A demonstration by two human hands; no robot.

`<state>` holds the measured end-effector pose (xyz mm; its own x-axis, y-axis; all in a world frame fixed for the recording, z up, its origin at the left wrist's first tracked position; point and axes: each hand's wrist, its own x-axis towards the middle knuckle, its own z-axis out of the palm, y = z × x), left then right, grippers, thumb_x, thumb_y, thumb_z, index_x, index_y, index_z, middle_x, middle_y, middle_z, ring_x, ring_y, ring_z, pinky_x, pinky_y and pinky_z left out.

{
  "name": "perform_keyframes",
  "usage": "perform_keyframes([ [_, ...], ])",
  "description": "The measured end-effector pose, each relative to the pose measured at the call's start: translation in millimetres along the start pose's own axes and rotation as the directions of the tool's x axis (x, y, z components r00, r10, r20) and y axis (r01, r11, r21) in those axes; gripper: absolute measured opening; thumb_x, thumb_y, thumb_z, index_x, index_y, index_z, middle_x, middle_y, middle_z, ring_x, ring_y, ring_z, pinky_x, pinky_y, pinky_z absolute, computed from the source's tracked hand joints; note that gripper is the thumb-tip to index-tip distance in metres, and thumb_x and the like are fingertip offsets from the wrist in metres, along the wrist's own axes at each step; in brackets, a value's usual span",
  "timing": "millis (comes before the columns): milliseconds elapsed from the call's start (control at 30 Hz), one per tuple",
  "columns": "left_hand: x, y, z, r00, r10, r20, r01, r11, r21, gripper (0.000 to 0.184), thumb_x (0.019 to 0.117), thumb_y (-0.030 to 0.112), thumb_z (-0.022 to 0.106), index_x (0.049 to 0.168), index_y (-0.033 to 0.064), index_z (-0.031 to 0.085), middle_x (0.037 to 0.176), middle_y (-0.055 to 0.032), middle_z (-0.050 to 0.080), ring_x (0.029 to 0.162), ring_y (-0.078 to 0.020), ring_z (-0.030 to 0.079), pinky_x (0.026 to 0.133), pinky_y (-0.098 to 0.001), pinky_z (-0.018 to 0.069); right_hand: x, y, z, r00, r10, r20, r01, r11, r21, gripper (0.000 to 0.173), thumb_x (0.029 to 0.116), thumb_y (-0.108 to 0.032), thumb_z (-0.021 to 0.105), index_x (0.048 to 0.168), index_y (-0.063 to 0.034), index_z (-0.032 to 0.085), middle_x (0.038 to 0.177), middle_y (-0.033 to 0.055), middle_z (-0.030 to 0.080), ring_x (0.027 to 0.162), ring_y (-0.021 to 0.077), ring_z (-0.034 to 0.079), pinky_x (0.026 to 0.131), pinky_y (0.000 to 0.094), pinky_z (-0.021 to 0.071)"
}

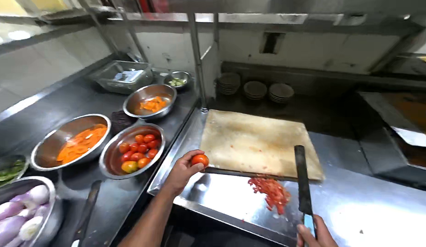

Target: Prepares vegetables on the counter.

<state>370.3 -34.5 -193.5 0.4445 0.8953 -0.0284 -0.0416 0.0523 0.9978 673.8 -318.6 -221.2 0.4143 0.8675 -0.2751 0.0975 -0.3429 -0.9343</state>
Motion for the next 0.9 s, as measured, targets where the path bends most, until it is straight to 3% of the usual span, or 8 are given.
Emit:
perform_keyframes([
  [100,9,-9,59,0.996,-0.018,0.089,0.010,0.995,0.095,0.045,0.0846,0.009,0.076,0.128,0.0035,0.064,0.116,-0.0110,0.070,0.103,-0.0205,0.069,0.092,-0.0401,0.0591,10,8,-26,0.982,0.178,0.061,-0.170,0.979,-0.113,0.038,0.1053,-0.017,0.048,0.137,0.0016,0.039,0.072,0.0066,0.060,0.055,0.0197,0.065,0.054,0.0404,0.0600],
  [167,22,-16,90,0.980,0.000,0.200,-0.043,0.977,0.209,0.044,0.0860,0.010,0.076,0.128,0.0048,0.064,0.120,-0.0105,0.069,0.106,-0.0202,0.069,0.094,-0.0411,0.0591,17,12,-33,0.982,0.184,0.042,-0.174,0.971,-0.163,0.039,0.1046,-0.019,0.049,0.138,-0.0011,0.041,0.070,0.0071,0.060,0.053,0.0205,0.064,0.053,0.0403,0.0589],
  [267,47,-28,126,0.922,0.117,0.368,-0.277,0.865,0.418,0.040,0.0884,0.014,0.077,0.126,0.0047,0.067,0.130,-0.0103,0.064,0.116,-0.0187,0.064,0.100,-0.0397,0.0552,25,15,-28,0.994,0.100,-0.039,-0.106,0.972,-0.209,0.040,0.1021,-0.023,0.051,0.137,-0.0036,0.045,0.068,0.0067,0.062,0.050,0.0207,0.064,0.050,0.0400,0.0590],
  [433,87,-47,153,0.805,0.256,0.536,-0.546,0.672,0.500,0.028,0.0947,0.019,0.072,0.120,0.0058,0.070,0.122,-0.0102,0.068,0.116,-0.0191,0.065,0.105,-0.0386,0.0526,45,10,0,0.986,0.165,-0.004,-0.161,0.955,-0.249,0.039,0.1041,-0.025,0.052,0.139,-0.0071,0.046,0.072,0.0100,0.064,0.052,0.0227,0.064,0.052,0.0422,0.0581],
  [567,95,-65,149,0.783,0.332,0.526,-0.590,0.666,0.457,0.032,0.0957,0.025,0.071,0.121,0.0057,0.071,0.123,-0.0102,0.069,0.120,-0.0197,0.064,0.108,-0.0387,0.0503,60,-13,13,0.990,0.143,0.002,-0.133,0.923,-0.361,0.042,0.1047,-0.030,0.051,0.141,-0.0106,0.046,0.079,0.0101,0.066,0.058,0.0237,0.066,0.058,0.0443,0.0590],
  [700,95,-68,148,0.778,0.341,0.528,-0.594,0.673,0.441,0.032,0.0958,0.027,0.071,0.121,0.0071,0.072,0.126,-0.0102,0.069,0.123,-0.0203,0.063,0.108,-0.0386,0.0502,76,-36,23,0.978,0.209,0.017,-0.177,0.867,-0.466,0.042,0.1073,-0.034,0.047,0.144,-0.0138,0.044,0.090,0.0135,0.067,0.068,0.0276,0.068,0.067,0.0481,0.0591],
  [900,90,-73,149,0.778,0.397,0.486,-0.614,0.646,0.454,0.032,0.0956,0.029,0.072,0.123,0.0127,0.075,0.121,-0.0083,0.070,0.113,-0.0186,0.066,0.101,-0.0370,0.0548,74,-63,30,0.975,0.222,0.005,-0.177,0.791,-0.586,0.042,0.1078,-0.033,0.047,0.144,-0.0112,0.045,0.093,0.0155,0.068,0.081,0.0321,0.070,0.077,0.0513,0.0576],
])
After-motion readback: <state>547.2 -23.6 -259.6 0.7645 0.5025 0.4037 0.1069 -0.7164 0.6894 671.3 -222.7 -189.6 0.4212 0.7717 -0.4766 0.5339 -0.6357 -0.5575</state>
